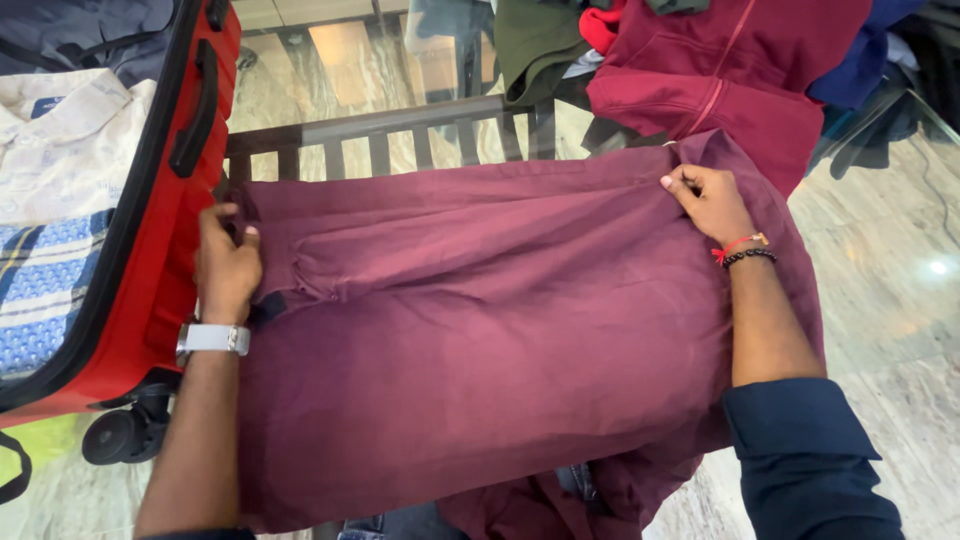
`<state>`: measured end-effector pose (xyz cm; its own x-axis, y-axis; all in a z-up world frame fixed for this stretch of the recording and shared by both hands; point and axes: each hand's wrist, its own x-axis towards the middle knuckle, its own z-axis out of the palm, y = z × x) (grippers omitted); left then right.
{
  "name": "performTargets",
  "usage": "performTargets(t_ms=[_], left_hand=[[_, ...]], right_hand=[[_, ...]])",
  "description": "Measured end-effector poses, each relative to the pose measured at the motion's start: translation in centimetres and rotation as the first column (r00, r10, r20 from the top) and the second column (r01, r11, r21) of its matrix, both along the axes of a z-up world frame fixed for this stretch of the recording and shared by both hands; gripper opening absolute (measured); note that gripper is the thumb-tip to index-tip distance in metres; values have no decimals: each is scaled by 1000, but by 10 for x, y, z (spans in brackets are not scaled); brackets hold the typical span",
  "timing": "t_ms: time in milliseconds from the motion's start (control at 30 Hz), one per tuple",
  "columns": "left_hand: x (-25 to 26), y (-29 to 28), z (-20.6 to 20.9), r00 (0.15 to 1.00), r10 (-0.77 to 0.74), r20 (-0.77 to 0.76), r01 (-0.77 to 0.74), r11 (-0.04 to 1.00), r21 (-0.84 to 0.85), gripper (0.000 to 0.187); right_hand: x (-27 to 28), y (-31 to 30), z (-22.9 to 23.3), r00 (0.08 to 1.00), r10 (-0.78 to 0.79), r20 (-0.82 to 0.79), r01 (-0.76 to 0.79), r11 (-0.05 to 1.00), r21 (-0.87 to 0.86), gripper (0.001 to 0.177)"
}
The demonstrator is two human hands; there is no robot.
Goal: The person picks up and folds a patterned shirt and a maroon shirt on a table, then places them into an open suitcase.
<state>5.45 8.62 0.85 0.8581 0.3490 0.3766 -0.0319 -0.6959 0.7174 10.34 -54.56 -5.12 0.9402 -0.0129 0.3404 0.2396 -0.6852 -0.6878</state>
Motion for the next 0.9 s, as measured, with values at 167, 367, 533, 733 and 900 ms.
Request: performTargets(t_ms=[167,367,533,733,900], left_hand=[[-4,0,-22,999,-7,36,-11,875,483,24],[-22,-7,-23,939,-293,-178,339,716,610,55],[-18,-4,-24,927,-328,-182,369,714,595,57],[-4,-4,-9,924,-311,-223,382,785,487,33],[-9,-6,22,942,-330,-54,302,769,564,29]], right_hand=[[-6,17,13,998,-19,53,21,999,-44,26],[-8,20,18,995,2,100,13,989,-147,27],[-9,19,16,996,-12,84,23,990,-137,27],[-9,17,12,996,-8,86,20,990,-136,27],[-7,13,9,995,-1,102,14,992,-125,26]])
